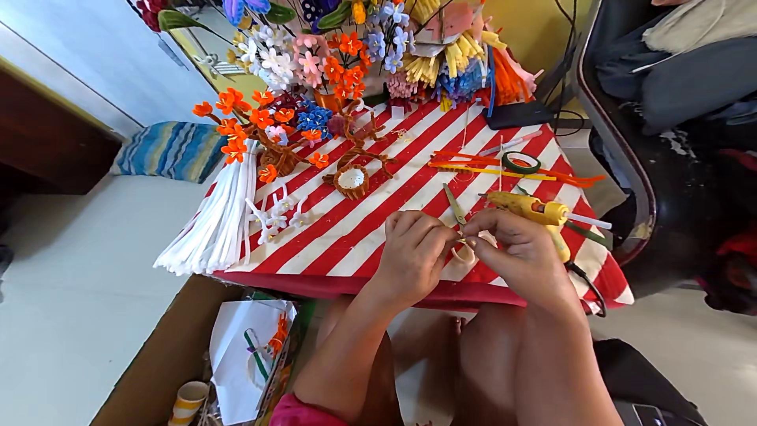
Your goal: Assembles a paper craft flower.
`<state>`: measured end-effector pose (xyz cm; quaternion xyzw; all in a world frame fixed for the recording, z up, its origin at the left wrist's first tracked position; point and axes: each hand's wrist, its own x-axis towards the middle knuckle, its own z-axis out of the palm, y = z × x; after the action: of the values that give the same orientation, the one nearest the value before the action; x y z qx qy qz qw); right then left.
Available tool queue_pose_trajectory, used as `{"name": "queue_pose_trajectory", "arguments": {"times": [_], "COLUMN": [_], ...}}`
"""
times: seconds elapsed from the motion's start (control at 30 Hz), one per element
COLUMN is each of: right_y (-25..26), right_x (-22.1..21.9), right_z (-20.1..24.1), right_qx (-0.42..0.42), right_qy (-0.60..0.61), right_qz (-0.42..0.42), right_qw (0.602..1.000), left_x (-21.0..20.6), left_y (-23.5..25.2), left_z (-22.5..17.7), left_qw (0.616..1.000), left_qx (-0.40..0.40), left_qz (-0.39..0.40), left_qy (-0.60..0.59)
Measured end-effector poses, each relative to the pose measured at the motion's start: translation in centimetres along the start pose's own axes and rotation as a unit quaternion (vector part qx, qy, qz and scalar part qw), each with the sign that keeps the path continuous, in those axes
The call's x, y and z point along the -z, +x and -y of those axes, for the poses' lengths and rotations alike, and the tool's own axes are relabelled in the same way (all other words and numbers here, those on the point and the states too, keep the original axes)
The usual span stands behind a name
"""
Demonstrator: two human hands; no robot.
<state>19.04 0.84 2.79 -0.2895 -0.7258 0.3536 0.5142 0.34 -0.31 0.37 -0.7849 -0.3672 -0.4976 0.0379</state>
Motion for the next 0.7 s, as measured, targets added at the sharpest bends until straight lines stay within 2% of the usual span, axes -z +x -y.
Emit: {"name": "queue_pose_trajectory", "arguments": {"times": [0.33,0.53,0.7], "right_y": [0.02,0.07,0.11], "right_x": [0.0,0.31,-0.06], "right_z": [-0.04,-0.16,-0.05], "right_qx": [0.0,0.019,0.025], "right_qy": [-0.002,-0.023,-0.03], "right_qz": [0.0,0.06,0.056], "right_qw": [1.0,0.998,0.998], "left_x": [0.07,0.27,0.26], "left_y": [0.02,-0.01,-0.06], "left_z": [-0.06,0.05,0.12], "left_qw": [1.0,0.999,0.999], "left_qx": [0.002,0.02,0.027], "left_qz": [0.007,0.005,0.004], "left_qy": [-0.003,-0.029,-0.043]}}
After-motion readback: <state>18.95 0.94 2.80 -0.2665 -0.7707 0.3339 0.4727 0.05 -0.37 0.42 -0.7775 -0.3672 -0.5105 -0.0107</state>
